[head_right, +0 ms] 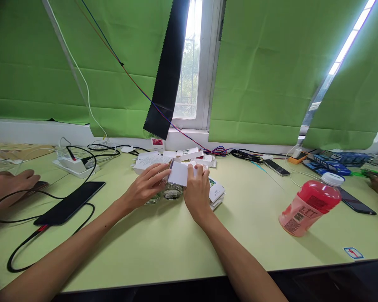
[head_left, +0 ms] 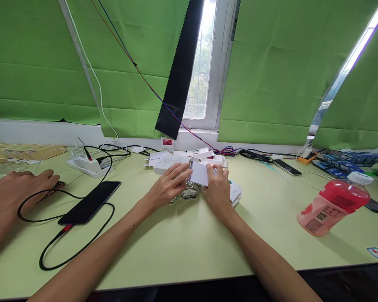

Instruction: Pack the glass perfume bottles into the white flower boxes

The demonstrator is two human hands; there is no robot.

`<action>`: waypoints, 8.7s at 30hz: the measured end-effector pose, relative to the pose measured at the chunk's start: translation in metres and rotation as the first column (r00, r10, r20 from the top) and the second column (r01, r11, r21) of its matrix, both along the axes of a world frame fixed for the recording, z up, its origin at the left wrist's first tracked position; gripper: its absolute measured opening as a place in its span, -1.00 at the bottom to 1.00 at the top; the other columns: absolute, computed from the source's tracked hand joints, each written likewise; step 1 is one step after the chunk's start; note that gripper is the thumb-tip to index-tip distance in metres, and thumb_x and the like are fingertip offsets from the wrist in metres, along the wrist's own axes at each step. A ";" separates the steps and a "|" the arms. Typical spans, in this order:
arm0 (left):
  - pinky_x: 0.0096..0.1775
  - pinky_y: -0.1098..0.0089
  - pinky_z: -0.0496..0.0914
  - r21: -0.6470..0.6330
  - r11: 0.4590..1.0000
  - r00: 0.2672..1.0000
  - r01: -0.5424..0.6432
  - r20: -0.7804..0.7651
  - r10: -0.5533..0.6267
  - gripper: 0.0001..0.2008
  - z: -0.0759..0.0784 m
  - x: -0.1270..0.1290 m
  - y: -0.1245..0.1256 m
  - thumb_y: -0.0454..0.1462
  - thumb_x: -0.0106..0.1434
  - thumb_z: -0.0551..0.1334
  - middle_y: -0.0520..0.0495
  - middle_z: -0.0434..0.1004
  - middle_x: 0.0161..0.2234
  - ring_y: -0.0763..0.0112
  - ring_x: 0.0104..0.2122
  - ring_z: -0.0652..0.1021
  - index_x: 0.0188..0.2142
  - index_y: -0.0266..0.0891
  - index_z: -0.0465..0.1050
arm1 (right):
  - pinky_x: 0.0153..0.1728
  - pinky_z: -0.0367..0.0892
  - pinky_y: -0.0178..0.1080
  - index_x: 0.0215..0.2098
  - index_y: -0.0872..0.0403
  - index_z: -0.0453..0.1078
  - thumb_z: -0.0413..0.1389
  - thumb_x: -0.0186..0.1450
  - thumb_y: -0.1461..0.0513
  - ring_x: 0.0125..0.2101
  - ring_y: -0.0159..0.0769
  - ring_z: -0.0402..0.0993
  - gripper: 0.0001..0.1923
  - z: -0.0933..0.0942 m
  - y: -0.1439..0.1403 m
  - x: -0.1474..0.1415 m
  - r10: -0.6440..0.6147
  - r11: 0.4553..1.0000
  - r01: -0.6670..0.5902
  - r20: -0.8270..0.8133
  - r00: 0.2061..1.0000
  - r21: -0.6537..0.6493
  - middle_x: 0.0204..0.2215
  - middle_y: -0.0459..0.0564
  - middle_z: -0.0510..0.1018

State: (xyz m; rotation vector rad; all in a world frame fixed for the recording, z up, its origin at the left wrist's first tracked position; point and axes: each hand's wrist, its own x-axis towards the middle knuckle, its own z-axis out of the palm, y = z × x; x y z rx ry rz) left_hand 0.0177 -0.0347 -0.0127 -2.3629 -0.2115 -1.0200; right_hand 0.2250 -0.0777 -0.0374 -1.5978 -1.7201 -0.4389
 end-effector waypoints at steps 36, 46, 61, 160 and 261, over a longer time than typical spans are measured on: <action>0.23 -0.10 0.49 -0.046 0.999 0.998 0.025 0.060 -0.022 -0.78 0.001 -0.007 0.006 -0.52 0.35 0.25 -0.09 0.65 0.07 0.15 0.27 0.48 -0.37 -0.21 0.48 | 0.13 0.45 0.09 0.41 -0.07 0.09 0.30 0.30 0.19 0.24 0.07 0.28 -0.21 0.001 0.005 0.001 0.308 0.930 -0.258 -0.172 0.936 0.261 0.19 0.20 0.28; 0.15 -0.08 0.54 0.040 0.997 0.996 -0.062 0.059 0.060 -0.74 0.004 -0.007 0.003 -0.47 0.41 0.21 -0.07 0.64 0.10 0.13 0.22 0.52 -0.42 -0.23 0.43 | 0.16 0.44 0.07 0.37 -0.04 0.07 0.30 0.35 0.08 0.18 -0.01 0.39 -0.25 0.000 0.007 0.001 0.413 0.879 -0.316 -0.238 0.879 0.356 0.15 0.18 0.39; 0.18 -0.09 0.52 -0.011 1.000 0.997 -0.019 0.075 0.020 -0.80 0.002 -0.007 0.003 -0.48 0.40 0.21 -0.13 0.62 0.14 0.11 0.27 0.48 -0.35 -0.24 0.45 | 0.12 0.47 0.02 0.22 0.04 0.26 0.29 0.37 0.06 0.09 -0.07 0.52 -0.45 0.007 0.001 -0.002 0.491 0.802 -0.303 -0.280 0.825 0.514 0.04 0.15 0.55; 0.37 -0.09 0.34 -0.025 0.997 0.991 0.078 0.115 -0.075 -0.81 -0.009 0.010 -0.012 -0.49 0.38 0.22 -0.25 0.43 0.30 0.12 0.37 0.36 -0.34 -0.23 0.43 | 0.22 0.41 0.19 0.25 -0.02 0.19 0.10 0.32 0.38 0.26 -0.02 0.37 -0.45 0.008 -0.013 -0.016 0.661 0.706 -0.535 -0.163 0.732 0.464 0.17 0.20 0.40; 0.25 0.05 0.50 0.008 1.000 0.924 -0.013 0.383 0.009 -0.38 -0.009 0.010 -0.011 -0.40 0.45 0.19 -0.34 0.41 0.29 0.00 0.32 0.43 0.45 -0.23 0.12 | 0.18 0.44 0.12 0.31 -0.07 0.31 0.12 0.25 0.39 0.33 0.06 0.26 -0.33 -0.001 -0.010 -0.019 0.633 0.770 -0.583 -0.200 0.748 0.257 0.36 0.16 0.23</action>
